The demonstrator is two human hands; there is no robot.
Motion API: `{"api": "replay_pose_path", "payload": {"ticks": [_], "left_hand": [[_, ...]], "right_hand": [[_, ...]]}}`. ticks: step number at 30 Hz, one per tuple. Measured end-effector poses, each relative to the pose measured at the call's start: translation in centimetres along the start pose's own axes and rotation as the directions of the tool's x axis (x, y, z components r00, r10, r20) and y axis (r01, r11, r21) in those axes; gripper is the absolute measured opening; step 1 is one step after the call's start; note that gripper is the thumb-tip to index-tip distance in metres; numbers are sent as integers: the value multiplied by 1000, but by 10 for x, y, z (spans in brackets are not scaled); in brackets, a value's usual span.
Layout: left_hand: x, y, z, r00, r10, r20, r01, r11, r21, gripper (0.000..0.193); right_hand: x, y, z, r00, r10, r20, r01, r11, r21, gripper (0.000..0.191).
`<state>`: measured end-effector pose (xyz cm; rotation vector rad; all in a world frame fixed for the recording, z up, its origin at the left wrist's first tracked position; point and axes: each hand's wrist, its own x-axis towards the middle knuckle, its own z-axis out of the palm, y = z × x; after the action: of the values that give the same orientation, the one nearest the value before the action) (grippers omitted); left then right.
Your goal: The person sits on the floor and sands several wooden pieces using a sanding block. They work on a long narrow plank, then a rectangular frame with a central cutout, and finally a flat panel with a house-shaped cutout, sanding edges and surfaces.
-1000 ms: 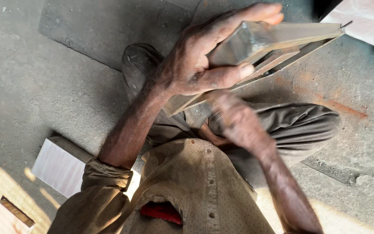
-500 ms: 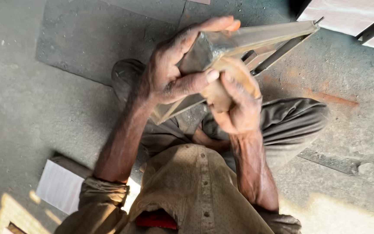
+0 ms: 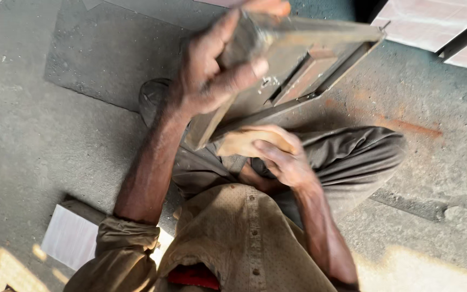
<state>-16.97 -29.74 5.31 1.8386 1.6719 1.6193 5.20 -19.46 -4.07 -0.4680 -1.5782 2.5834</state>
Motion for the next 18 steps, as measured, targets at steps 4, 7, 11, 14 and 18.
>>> {"api": "replay_pose_path", "payload": {"ticks": [4, 7, 11, 14, 18], "left_hand": [[2, -11, -10, 986, -145, -86, 153, 985, 86, 40], [1, -19, -15, 985, -124, -120, 133, 989, 70, 42], [-3, -30, -17, 951, -250, -182, 269, 959, 87, 39], [-5, -37, -18, 959, -228, -170, 243, 968, 70, 39], [-7, -46, -18, 964, -177, -197, 197, 976, 90, 39]], "right_hand": [[-6, -2, -23, 822, -551, -147, 465, 797, -385, 20], [21, 4, -26, 666, -734, -132, 489, 563, -666, 34], [85, 10, 0, 665, -745, 53, 294, 196, -935, 64], [126, 6, 24, 544, -835, 82, 429, 192, -883, 53], [147, 10, 31, 517, -829, 215, 528, 111, -842, 59]]}}
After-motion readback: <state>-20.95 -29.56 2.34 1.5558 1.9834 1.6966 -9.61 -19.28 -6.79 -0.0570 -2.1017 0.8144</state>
